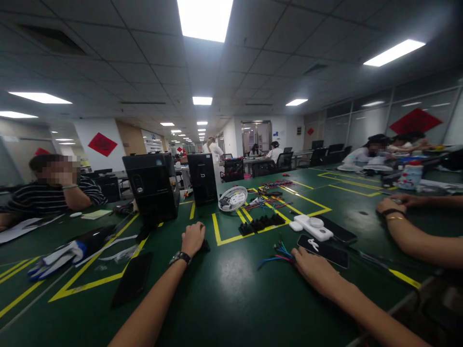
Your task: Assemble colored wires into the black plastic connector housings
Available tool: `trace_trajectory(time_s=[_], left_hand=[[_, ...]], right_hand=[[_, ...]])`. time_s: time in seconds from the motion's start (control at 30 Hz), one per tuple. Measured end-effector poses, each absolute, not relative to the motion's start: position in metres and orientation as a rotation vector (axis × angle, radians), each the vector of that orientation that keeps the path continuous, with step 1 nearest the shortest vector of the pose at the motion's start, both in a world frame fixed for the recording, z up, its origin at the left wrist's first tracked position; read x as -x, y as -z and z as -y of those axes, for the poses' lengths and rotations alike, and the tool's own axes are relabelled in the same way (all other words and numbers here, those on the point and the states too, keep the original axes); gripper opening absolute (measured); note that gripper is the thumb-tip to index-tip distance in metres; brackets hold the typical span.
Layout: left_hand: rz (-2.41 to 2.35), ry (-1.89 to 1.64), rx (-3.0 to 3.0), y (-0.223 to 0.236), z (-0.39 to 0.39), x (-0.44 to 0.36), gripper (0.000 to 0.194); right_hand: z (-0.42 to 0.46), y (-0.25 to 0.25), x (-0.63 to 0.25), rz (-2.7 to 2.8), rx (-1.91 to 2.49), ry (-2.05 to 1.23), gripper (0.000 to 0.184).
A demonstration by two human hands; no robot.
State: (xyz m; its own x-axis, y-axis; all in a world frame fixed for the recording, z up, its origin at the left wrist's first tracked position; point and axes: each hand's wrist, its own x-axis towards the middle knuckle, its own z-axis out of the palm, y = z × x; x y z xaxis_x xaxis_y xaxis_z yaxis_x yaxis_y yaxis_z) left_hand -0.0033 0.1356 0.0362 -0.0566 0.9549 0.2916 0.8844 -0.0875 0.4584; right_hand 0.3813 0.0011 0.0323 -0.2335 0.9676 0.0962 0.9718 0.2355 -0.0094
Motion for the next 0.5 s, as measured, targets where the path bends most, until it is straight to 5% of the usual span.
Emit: trace_trajectory(time_s=[0.3,0.5], left_hand=[[-1.606,-0.521,-2.620,-0.026,-0.156,-0.130,0.056],[-1.889,-0.609,-2.633,-0.010,-0.145,-0.101,0.059]], right_hand=[[0.003,-0.024,-0.398,2.356,1.943,0.225,0.025],[0.009,-0.028,-0.410,2.298,1.961,0.263,0.022]])
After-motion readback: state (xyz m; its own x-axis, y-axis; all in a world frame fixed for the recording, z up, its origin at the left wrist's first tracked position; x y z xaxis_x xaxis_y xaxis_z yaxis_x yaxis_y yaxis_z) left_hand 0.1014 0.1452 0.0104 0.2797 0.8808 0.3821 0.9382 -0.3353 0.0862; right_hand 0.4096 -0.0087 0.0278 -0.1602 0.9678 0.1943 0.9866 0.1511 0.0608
